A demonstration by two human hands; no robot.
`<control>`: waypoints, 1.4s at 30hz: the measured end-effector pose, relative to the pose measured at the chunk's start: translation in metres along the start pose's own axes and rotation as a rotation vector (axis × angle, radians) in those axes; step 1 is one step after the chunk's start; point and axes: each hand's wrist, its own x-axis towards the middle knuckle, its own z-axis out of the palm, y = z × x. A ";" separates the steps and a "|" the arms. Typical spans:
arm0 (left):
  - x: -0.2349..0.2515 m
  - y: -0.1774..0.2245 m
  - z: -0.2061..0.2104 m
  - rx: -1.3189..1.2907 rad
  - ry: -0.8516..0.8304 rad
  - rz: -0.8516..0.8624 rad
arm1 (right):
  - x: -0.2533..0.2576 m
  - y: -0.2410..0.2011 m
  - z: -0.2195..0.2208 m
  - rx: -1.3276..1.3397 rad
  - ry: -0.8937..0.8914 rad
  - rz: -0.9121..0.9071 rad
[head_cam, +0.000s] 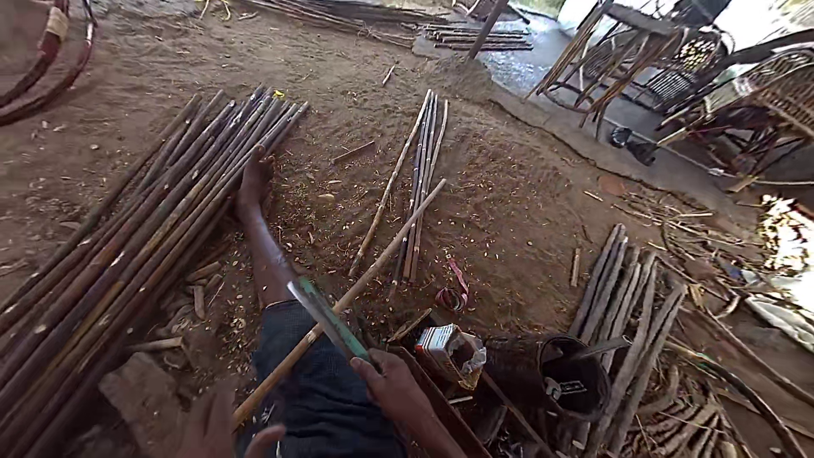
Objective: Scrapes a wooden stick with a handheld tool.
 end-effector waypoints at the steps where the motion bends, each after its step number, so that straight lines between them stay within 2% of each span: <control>1: 0.018 -0.010 0.039 0.028 0.065 0.049 | -0.006 -0.007 0.010 -0.010 -0.039 -0.037; 3: 0.033 -0.022 0.077 0.034 0.130 0.058 | -0.018 -0.016 0.016 -0.052 -0.088 -0.107; 6: 0.004 -0.055 0.063 -0.060 0.128 0.009 | -0.025 -0.011 -0.019 -0.076 0.037 -0.100; 10: -0.045 -0.112 0.060 -0.091 0.254 0.026 | 0.001 0.015 -0.077 0.023 0.271 0.078; 12: -0.056 -0.131 0.068 -0.146 0.281 0.016 | 0.017 0.022 -0.072 -0.071 0.356 0.128; 14: -0.060 -0.142 0.076 -0.204 0.299 0.011 | 0.005 0.017 -0.046 -0.267 0.200 0.109; 16: -0.064 -0.143 0.077 -0.223 0.316 0.012 | -0.013 0.007 -0.023 -0.503 -0.017 0.053; 17: -0.068 -0.144 0.077 -0.219 0.323 0.012 | -0.016 0.004 -0.021 -0.536 -0.013 0.058; 20: -0.076 -0.147 0.082 -0.233 0.375 0.004 | 0.010 0.014 -0.040 -0.296 0.320 0.111; 21: -0.079 -0.147 0.083 -0.236 0.381 -0.007 | 0.012 0.015 -0.037 -0.243 0.354 0.122; 24: -0.085 -0.154 0.080 -0.235 0.372 -0.027 | -0.010 0.003 -0.015 -0.445 0.057 0.075; 25: -0.086 -0.156 0.080 -0.236 0.374 -0.024 | -0.012 0.001 -0.016 -0.483 0.023 0.074; 28: -0.085 -0.166 0.092 -0.233 0.443 -0.054 | 0.004 0.006 -0.038 -0.299 0.270 0.114; 29: -0.086 -0.165 0.095 -0.225 0.466 -0.067 | 0.004 0.006 -0.038 -0.285 0.296 0.125; 30: -0.085 -0.163 0.095 -0.211 0.483 -0.060 | 0.002 0.000 -0.033 -0.344 0.231 0.104; 32: -0.088 -0.156 0.090 -0.179 0.468 -0.037 | -0.009 -0.009 -0.021 -0.520 -0.009 0.052; 33: -0.089 -0.155 0.089 -0.176 0.459 -0.033 | -0.011 -0.009 -0.022 -0.534 -0.034 0.052; 36: -0.083 -0.155 0.085 -0.183 0.401 -0.033 | 0.004 0.007 -0.047 -0.301 0.261 0.091; 37: -0.083 -0.155 0.083 -0.182 0.372 -0.037 | 0.007 0.010 -0.047 -0.283 0.301 0.115; 40: -0.085 -0.158 0.072 -0.156 0.308 -0.052 | -0.011 0.004 -0.019 -0.489 0.029 0.068; 41: -0.084 -0.159 0.071 -0.156 0.300 -0.044 | -0.014 0.005 -0.018 -0.514 0.020 0.062; 42: -0.080 -0.160 0.070 -0.158 0.297 -0.031 | -0.009 0.008 -0.026 -0.456 0.092 0.075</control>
